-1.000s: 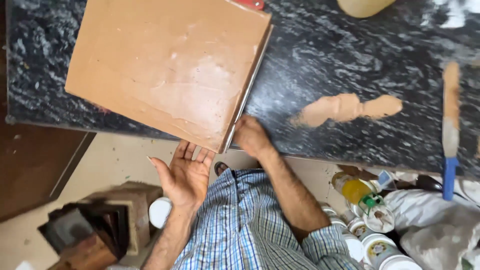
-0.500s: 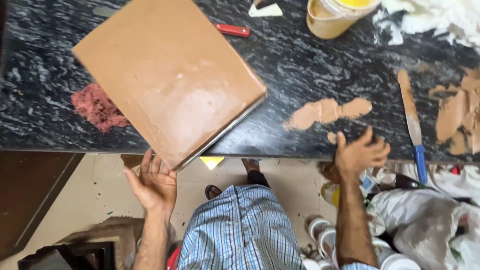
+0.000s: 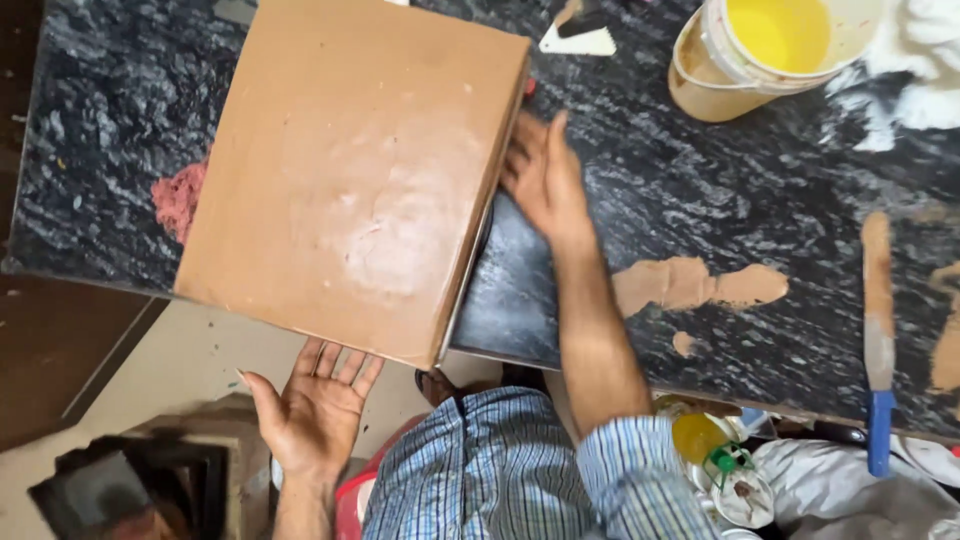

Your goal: The person spreads brown frosting over the top and sides of a rectangular cake using a metal spatula. They then use a small scraper to smooth the frosting and refine the edges before scraping excess frosting off the table.

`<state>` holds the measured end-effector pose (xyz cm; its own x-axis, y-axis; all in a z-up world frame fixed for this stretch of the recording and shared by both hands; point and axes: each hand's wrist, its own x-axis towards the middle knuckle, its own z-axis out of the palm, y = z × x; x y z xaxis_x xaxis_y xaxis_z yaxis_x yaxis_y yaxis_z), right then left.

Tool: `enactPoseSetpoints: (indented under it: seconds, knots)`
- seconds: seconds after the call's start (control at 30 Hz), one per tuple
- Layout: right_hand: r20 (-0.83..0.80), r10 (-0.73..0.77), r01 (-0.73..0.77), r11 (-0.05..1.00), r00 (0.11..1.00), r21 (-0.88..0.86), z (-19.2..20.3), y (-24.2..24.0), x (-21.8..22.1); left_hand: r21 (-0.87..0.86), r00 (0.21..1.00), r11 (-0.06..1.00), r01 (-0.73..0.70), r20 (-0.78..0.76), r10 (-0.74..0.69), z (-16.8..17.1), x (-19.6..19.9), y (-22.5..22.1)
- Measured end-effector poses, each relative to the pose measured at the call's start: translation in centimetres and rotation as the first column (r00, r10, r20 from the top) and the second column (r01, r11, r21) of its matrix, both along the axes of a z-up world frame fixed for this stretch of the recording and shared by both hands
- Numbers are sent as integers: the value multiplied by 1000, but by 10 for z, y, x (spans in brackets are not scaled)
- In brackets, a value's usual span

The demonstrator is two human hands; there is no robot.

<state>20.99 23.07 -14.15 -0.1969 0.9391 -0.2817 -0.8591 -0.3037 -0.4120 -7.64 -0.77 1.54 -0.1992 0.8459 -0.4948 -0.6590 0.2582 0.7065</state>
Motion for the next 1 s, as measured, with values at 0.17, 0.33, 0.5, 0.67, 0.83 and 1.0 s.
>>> enactPoseSetpoints:
  seconds: [0.17, 0.33, 0.5, 0.67, 0.83, 1.0]
  knots:
    - [-88, -33, 44, 992, 996, 122, -10, 34, -12, 37, 997, 997, 67, -52, -65, 3, -6, 0]
    - [-55, 92, -84, 987, 994, 136, -29, -43, -42, 56, 995, 996, 73, -78, -68, 4, 1, 2]
    - [-38, 217, -206, 959, 975, 195, -47, -148, -85, 83, 997, 994, 77, -21, -75, 0, -1, 4]
    - [303, 316, -377, 911, 899, 166, 0, -231, -117, 60, 998, 996, 64, 16, -65, -13, -21, 8]
    - [676, -260, -3, 933, 690, 361, 19, -249, -17, -25, 990, 995, 98, -99, -100, -30, -79, 23]
    - [861, -113, 358, 877, -496, 321, 18, -298, 161, 95, 992, 995, -10, -127, 22, -57, -108, 34]
